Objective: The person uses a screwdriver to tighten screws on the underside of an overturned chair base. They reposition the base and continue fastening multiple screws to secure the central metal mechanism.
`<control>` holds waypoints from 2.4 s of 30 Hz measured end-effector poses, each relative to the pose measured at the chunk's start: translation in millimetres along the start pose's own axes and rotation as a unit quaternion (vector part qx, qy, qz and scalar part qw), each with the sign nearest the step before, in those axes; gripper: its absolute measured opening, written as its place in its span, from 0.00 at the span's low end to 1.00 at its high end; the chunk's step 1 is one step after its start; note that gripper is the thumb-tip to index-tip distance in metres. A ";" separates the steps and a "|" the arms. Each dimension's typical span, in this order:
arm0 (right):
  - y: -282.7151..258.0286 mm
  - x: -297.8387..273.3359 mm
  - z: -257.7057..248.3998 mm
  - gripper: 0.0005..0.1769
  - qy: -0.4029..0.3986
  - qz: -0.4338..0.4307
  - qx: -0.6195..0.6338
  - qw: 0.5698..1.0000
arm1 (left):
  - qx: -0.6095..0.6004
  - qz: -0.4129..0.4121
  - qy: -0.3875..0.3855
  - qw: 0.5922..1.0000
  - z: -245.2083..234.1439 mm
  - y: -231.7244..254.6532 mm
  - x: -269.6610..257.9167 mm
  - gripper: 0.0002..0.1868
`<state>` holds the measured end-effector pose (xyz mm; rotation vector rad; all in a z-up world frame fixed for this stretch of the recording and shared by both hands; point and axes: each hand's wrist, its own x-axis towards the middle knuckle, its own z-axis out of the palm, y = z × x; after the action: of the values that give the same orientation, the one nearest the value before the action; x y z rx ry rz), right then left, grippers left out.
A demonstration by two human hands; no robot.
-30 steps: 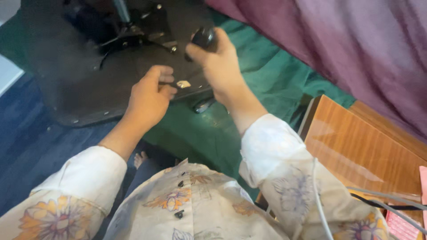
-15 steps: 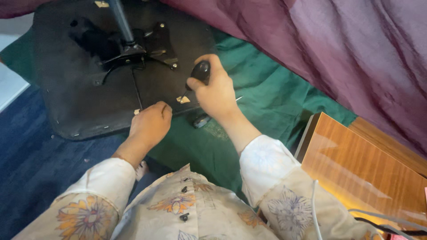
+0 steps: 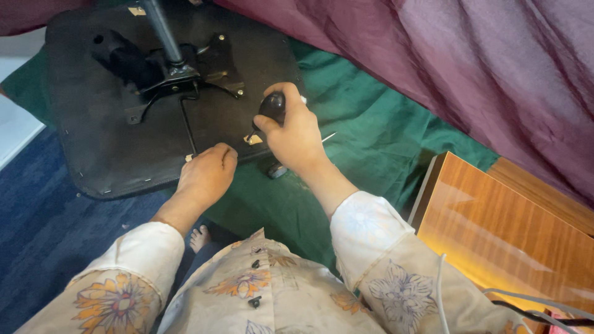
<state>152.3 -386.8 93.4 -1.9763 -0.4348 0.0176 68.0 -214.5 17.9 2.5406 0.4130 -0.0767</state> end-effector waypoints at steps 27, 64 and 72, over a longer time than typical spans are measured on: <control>2.1 0.0 -6.7 0.24 -0.006 0.012 -0.011 1.000 | 0.001 0.007 -0.008 1.000 1.8 -1.9 -0.9 0.19; -75.6 39.2 -9.8 0.33 -0.218 0.037 -0.291 0.931 | -0.182 -0.079 -0.037 0.979 -47.1 72.2 23.1 0.16; -92.9 45.2 -12.4 0.31 -0.317 -0.005 -0.357 0.879 | -0.198 -0.076 -0.052 0.976 -32.8 63.0 18.9 0.20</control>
<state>169.8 -349.2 188.9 -2.6806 -0.9838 0.5915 104.3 -241.8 75.7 2.1000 0.5246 -0.1667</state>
